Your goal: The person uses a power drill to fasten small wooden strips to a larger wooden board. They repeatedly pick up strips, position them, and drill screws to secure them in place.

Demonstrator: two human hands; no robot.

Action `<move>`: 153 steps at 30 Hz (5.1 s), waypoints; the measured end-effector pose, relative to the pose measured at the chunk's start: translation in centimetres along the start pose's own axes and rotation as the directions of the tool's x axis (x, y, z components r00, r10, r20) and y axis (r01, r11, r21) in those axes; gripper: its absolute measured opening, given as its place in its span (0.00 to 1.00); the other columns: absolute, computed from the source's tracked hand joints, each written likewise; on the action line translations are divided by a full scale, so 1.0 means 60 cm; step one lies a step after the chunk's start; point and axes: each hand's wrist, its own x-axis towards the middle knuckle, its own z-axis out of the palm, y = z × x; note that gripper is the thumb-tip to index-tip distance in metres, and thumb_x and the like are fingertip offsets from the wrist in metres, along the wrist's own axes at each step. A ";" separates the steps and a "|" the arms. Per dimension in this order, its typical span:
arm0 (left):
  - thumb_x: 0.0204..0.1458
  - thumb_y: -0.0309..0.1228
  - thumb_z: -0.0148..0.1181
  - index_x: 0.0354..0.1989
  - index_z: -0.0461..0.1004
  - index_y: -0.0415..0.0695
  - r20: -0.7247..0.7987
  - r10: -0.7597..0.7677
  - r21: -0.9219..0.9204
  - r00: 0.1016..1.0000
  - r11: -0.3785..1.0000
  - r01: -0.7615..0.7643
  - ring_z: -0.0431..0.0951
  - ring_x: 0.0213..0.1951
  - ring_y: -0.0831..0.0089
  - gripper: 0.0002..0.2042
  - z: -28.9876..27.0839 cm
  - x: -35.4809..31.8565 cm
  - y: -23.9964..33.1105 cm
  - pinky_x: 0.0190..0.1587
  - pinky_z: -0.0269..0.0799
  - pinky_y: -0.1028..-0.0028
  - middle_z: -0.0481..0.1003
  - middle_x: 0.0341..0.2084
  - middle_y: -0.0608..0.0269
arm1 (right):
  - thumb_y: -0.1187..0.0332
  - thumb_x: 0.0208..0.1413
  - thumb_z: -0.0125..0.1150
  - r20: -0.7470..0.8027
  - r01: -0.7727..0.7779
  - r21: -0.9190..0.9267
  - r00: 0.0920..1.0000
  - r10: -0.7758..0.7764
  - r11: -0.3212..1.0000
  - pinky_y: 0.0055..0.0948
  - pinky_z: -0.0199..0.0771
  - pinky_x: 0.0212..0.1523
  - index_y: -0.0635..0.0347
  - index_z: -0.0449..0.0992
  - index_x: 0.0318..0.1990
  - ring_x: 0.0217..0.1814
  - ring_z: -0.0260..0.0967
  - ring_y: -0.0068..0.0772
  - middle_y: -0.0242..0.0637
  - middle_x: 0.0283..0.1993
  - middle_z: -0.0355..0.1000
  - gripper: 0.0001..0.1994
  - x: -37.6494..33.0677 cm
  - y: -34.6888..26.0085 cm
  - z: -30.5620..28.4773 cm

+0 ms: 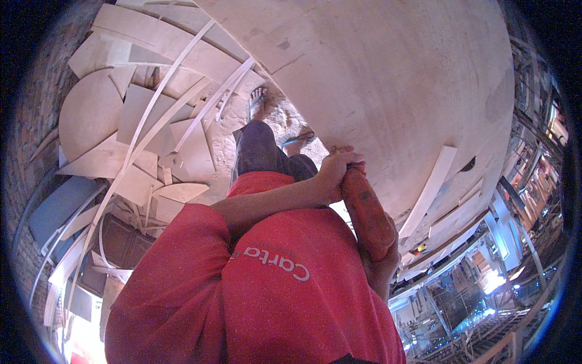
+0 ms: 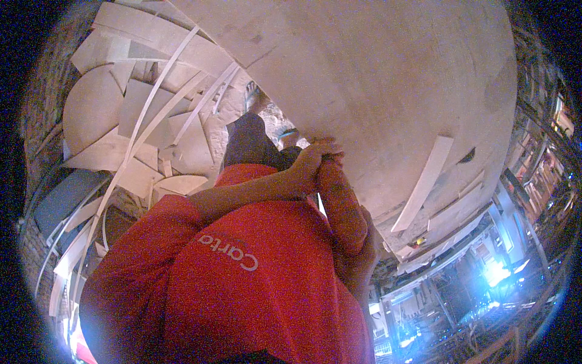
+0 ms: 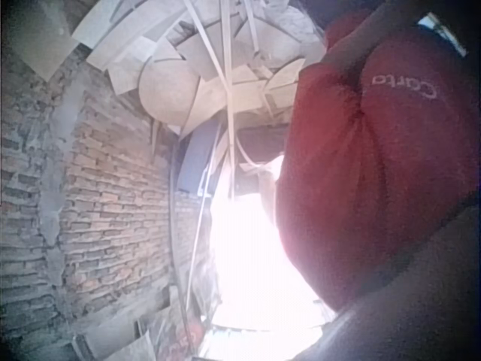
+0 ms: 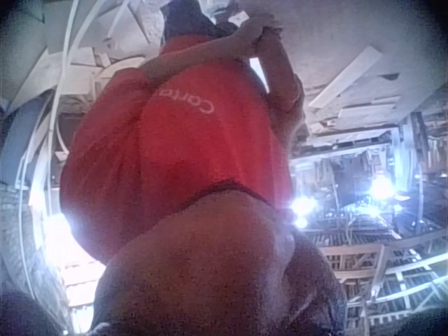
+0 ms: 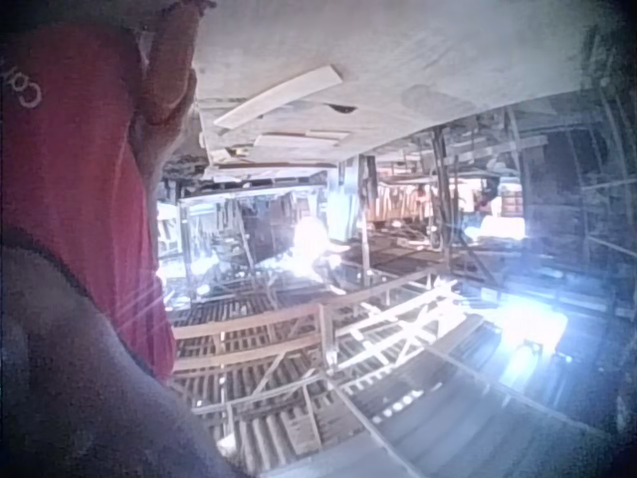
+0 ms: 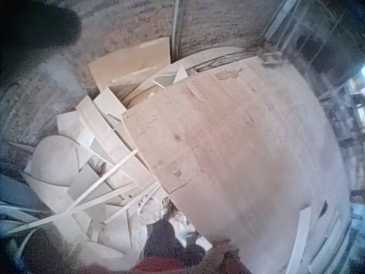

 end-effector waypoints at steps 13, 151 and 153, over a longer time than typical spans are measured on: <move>0.56 0.24 0.61 0.36 0.71 0.45 0.065 -0.006 0.055 0.998 0.998 0.002 0.78 0.29 0.67 0.04 0.005 0.002 0.005 0.35 0.78 0.64 0.75 0.28 0.60 | 0.71 0.50 0.74 0.017 -0.005 -0.036 1.000 0.006 0.999 0.39 0.74 0.61 0.58 0.70 0.67 0.63 0.73 0.40 0.46 0.62 0.75 0.34 0.010 -0.001 -0.005; 0.52 0.27 0.68 0.34 0.81 0.46 0.503 -0.841 -0.358 0.201 -0.414 -0.837 0.79 0.39 0.56 0.03 0.054 0.309 -0.751 0.40 0.70 0.57 0.78 0.31 0.59 | 0.74 0.46 0.76 -0.403 -0.044 0.882 0.446 0.800 0.469 0.35 0.77 0.58 0.60 0.70 0.68 0.59 0.78 0.36 0.47 0.56 0.80 0.37 -0.290 0.809 0.034; 0.52 0.30 0.68 0.34 0.81 0.49 0.434 -0.861 -0.405 0.264 -0.448 -0.797 0.79 0.39 0.56 0.03 0.017 0.349 -0.809 0.44 0.67 0.55 0.79 0.32 0.61 | 0.74 0.46 0.76 -0.442 -0.071 0.844 0.472 0.763 0.532 0.36 0.78 0.56 0.60 0.71 0.68 0.57 0.79 0.37 0.47 0.55 0.80 0.37 -0.290 0.845 0.003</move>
